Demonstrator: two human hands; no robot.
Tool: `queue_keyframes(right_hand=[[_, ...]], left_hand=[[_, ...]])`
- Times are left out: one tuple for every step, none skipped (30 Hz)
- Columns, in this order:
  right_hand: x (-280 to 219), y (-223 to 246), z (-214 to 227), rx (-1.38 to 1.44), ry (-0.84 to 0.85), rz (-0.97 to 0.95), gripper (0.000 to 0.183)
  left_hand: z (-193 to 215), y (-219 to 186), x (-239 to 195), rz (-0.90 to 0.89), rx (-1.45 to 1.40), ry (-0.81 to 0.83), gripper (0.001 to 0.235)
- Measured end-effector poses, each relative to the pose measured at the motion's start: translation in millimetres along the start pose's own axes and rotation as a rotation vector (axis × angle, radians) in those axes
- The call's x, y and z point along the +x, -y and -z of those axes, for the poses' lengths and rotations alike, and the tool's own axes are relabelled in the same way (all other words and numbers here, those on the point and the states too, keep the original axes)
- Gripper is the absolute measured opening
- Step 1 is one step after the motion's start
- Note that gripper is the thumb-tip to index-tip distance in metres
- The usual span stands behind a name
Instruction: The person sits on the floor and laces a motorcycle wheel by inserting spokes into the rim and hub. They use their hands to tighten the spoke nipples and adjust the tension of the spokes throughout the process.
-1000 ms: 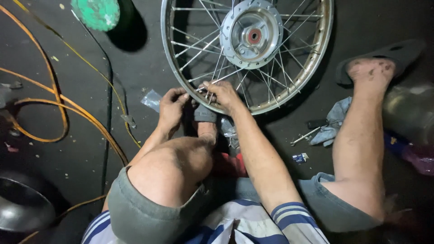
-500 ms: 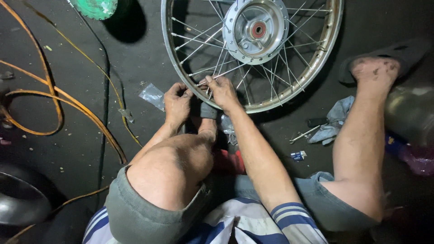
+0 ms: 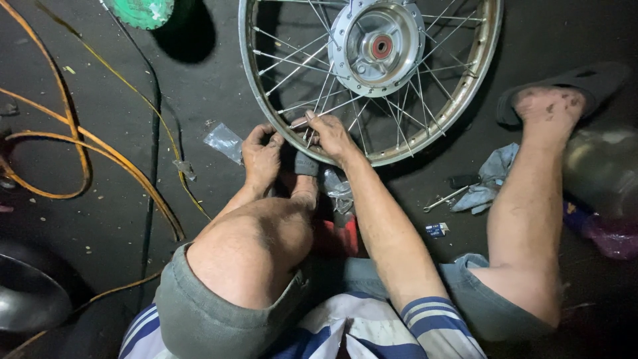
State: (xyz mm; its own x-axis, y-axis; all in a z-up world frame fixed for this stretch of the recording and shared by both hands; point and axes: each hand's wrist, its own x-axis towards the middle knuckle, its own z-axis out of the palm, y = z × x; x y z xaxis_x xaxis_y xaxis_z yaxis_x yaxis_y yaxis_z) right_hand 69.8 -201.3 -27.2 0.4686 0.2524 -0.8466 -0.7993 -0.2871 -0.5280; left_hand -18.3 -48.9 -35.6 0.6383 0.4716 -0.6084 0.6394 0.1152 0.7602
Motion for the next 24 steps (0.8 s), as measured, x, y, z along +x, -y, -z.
queue_keyframes(right_hand=[[2, -2, 3, 0.001, -0.001, -0.001, 0.049], [4, -5, 5, -0.027, -0.007, -0.004, 0.052], [6, -7, 6, -0.055, -0.013, -0.006, 0.056], [6, -14, 9, -0.055, -0.015, -0.004, 0.056], [7, -20, 11, -0.074, -0.035, -0.009, 0.056], [9, -25, 14, -0.093, -0.055, -0.010, 0.056], [6, -16, 7, -0.093, -0.058, -0.005, 0.056], [2, -8, 0, -0.185, -0.095, 0.022, 0.053], [-2, -2, -7, -0.277, -0.132, 0.048, 0.050], [3, -7, -9, -0.279, -0.128, 0.046, 0.050], [8, -12, -11, -0.297, -0.151, 0.058, 0.051], [12, -19, -14, -0.312, -0.174, 0.067, 0.053], [11, -22, -13, -0.310, -0.170, 0.062, 0.053], [12, -22, -10, -0.299, -0.187, 0.097, 0.047], [12, -22, -7, -0.289, -0.205, 0.131, 0.042], [14, -24, -7, -0.289, -0.204, 0.132, 0.042], [15, -26, -7, -0.229, -0.226, 0.131, 0.038], [18, -27, -7, -0.170, -0.246, 0.134, 0.034], [12, -19, -9, -0.171, -0.244, 0.137, 0.034], [6, -12, -11, -0.079, -0.256, 0.091, 0.031], [0, -5, -12, 0.012, -0.267, 0.045, 0.027], [-1, -7, -10, 0.010, -0.266, 0.043, 0.027], [-3, -8, -8, 0.090, -0.268, 0.022, 0.028], [-3, -9, -5, 0.172, -0.272, 0.002, 0.028]], left_hand=[[2, 6, 3, 0.001, 0.001, 0.001, 0.007], [4, 12, 6, -0.020, 0.028, 0.007, 0.006], [6, 17, 8, -0.041, 0.054, 0.012, 0.005], [6, 16, 6, -0.043, 0.053, 0.014, 0.005], [5, 14, 5, -0.046, 0.058, 0.005, 0.005], [5, 11, 4, -0.053, 0.062, -0.005, 0.005], [3, 14, 6, -0.058, 0.060, -0.004, 0.005], [2, 18, 5, -0.064, 0.057, -0.011, 0.006], [1, 23, 4, -0.071, 0.053, -0.019, 0.007], [0, 26, 6, -0.068, 0.054, -0.022, 0.007], [-1, 30, 8, -0.066, 0.037, -0.028, 0.007], [0, 34, 9, -0.063, 0.024, -0.032, 0.008], [3, 35, 7, -0.057, 0.028, -0.034, 0.008], [4, 34, 8, -0.049, 0.006, -0.013, 0.007], [5, 32, 9, -0.040, -0.015, 0.008, 0.007], [4, 30, 9, -0.041, -0.016, 0.008, 0.007], [3, 29, 9, -0.020, -0.020, 0.006, 0.007], [2, 27, 9, -0.002, -0.026, 0.003, 0.006], [2, 26, 10, -0.005, -0.027, 0.001, 0.006], [1, 27, 10, 0.011, -0.029, 0.007, 0.009], [1, 27, 9, 0.026, -0.031, 0.014, 0.011], [0, 21, 6, 0.028, -0.032, 0.012, 0.011], [-1, 14, 3, 0.041, -0.038, 0.022, 0.011], [-2, 6, 1, 0.051, -0.042, 0.035, 0.010]])
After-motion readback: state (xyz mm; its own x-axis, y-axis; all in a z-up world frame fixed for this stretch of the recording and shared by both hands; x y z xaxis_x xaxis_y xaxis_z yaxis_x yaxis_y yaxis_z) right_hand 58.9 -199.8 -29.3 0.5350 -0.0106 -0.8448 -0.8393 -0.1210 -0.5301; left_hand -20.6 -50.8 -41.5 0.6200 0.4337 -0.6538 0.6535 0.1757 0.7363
